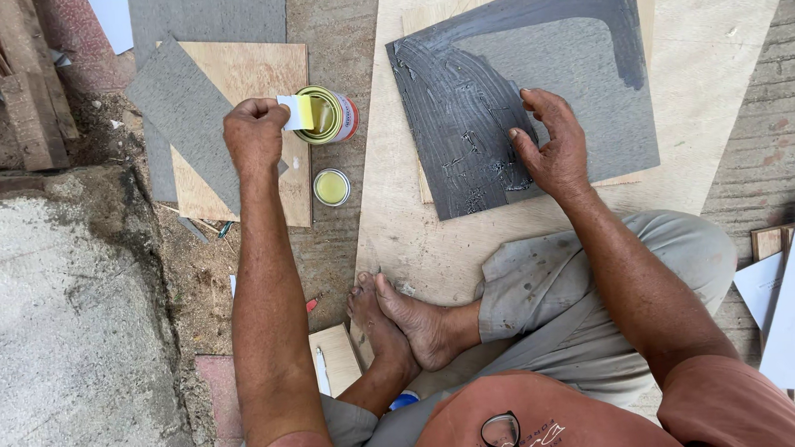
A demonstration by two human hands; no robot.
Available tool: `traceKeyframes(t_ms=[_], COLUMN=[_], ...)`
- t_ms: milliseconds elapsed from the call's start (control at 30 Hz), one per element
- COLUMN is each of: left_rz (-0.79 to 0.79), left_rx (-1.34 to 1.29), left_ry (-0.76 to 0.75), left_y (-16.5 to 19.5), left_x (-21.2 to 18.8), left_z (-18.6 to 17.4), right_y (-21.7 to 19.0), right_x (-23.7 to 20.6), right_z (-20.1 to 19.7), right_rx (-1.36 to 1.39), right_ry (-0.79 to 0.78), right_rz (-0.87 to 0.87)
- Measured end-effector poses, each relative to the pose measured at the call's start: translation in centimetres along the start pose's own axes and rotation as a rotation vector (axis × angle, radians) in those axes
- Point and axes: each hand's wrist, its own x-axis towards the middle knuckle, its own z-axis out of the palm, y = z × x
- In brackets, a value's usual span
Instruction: The person opens a can of yellow adhesive and uses a small white card to scoop and spread the glue onto a grey rectangular board. They repeatedly dip the card into the can and apply the adhesive in broad strokes across the board's surface.
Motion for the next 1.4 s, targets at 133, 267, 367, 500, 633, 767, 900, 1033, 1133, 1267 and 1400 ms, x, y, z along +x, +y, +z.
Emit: traceKeyframes(t_ms=[133, 267, 367, 500, 633, 767, 900, 1033, 1133, 1267, 1400], left_rz=[-0.029, -0.058, -0.137, -0.102, -0.059, 0.155, 0.454, 1.008, 1.111, 1.044, 0.633], left_rx=[-0.140, 0.134, 0.284, 0.025, -0.217, -0.265, 0.185, 0.603, 0.821, 0.745, 0.495], left_ry=[-0.051, -0.135, -0.171, -0.139, -0.214, -0.366, -0.200, 0.046, -0.061, -0.204, -0.048], left_y=[-0.7, -0.2, 1.4, 4.3, 6.4, 7.8, 8.5, 8.0, 7.4, 7.7, 8.6], left_x=[1.1, 0.7, -1.4, -5.5, -8.9, -9.2, -7.6, -7.3, -9.6, -12.2, -8.7], left_z=[0.9, 0.3, -1.8, -2.9, 4.6, 17.0, 25.7, 30.4, 32.7, 32.2, 28.2], right_y=[-0.1, 1.2, 3.6, 8.1, 12.0, 14.8, 16.6, 17.0, 16.6, 16.1, 16.4], right_x=[0.2, 0.6, 1.4, 3.6, 4.5, 3.5, 2.9, 3.2, 3.5, 3.7, 3.7], right_z=[0.0, -1.3, -3.8, -7.4, -9.3, -10.3, -10.7, -11.1, -11.3, -11.2, -11.2], right_rx=[0.048, 0.114, 0.123, -0.168, -0.554, -0.626, -0.586, -0.559, -0.522, -0.505, -0.501], right_ry=[0.007, 0.042, 0.085, 0.112, 0.090, -0.022, -0.106, -0.129, -0.094, -0.099, -0.085], right_rz=[0.033, 0.076, 0.071, 0.070, 0.210, 0.399, 0.508, 0.553, 0.563, 0.556, 0.539])
